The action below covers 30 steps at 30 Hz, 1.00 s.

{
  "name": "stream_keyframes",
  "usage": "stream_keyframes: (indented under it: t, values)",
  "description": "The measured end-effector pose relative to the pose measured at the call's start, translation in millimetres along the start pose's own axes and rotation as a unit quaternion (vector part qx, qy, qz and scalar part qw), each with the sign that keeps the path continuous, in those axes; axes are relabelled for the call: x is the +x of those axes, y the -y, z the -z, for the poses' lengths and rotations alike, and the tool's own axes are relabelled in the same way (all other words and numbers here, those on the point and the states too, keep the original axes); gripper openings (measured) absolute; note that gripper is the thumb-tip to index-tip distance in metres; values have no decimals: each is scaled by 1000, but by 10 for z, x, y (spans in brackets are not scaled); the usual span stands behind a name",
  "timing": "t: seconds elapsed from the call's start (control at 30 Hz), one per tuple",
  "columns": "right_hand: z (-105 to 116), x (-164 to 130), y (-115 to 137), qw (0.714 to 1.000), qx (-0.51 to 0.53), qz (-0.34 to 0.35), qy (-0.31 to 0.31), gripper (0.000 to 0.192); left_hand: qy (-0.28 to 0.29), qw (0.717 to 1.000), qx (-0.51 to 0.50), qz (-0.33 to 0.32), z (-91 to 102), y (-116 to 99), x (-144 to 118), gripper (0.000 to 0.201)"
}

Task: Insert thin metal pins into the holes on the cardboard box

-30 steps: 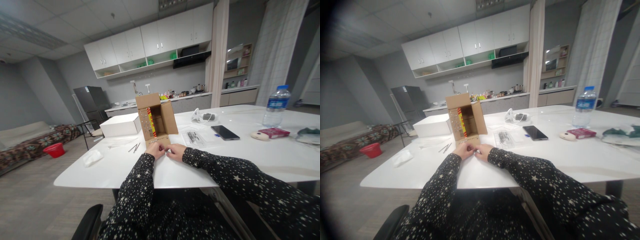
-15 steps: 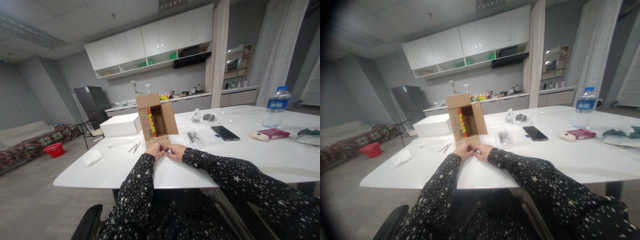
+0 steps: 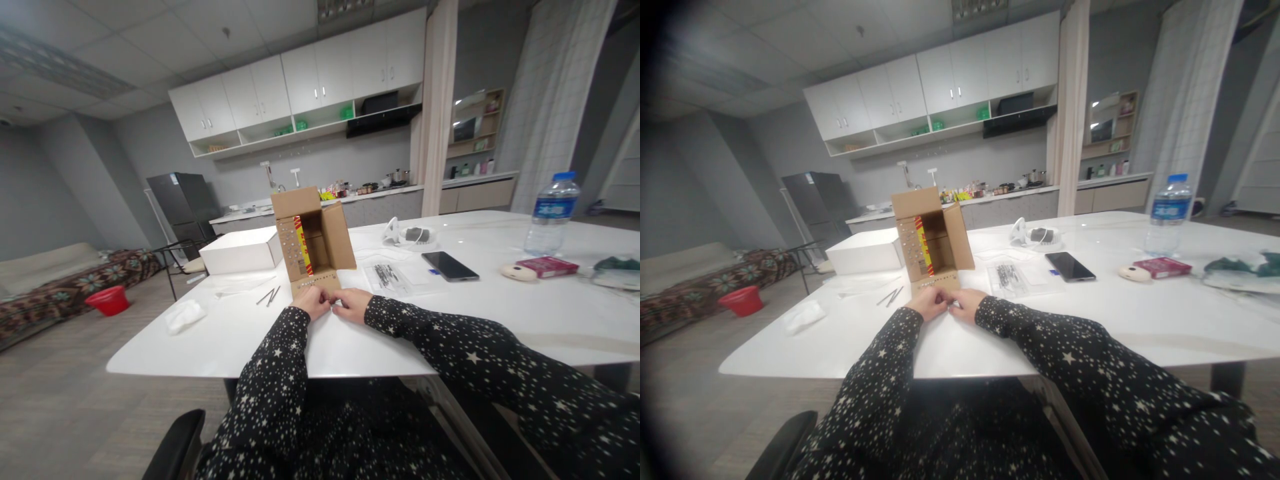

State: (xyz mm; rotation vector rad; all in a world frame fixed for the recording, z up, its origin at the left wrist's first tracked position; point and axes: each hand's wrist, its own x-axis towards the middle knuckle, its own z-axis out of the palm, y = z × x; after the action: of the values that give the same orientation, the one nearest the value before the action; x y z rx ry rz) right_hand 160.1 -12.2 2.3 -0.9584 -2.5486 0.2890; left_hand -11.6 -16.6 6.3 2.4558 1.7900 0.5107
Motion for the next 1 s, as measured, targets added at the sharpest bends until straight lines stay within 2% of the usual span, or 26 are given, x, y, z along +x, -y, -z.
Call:
stream_keyframes:
  t: [0.4,0.57,0.73,1.0]
  values:
    - [-21,22,-19,1000,-13,-16,9,27,-43,999,-22,15,-30,27,4,16]
    - [-24,24,-27,1000,-12,-10,8,26,-95,994,-43,30,-34,79,23,13]
    - [-44,28,-53,1000,-19,-14,10,25,-180,980,-57,55,24,108,34,12]
    - [-73,27,-73,999,-27,-26,7,25,-278,958,-57,49,73,178,43,15]
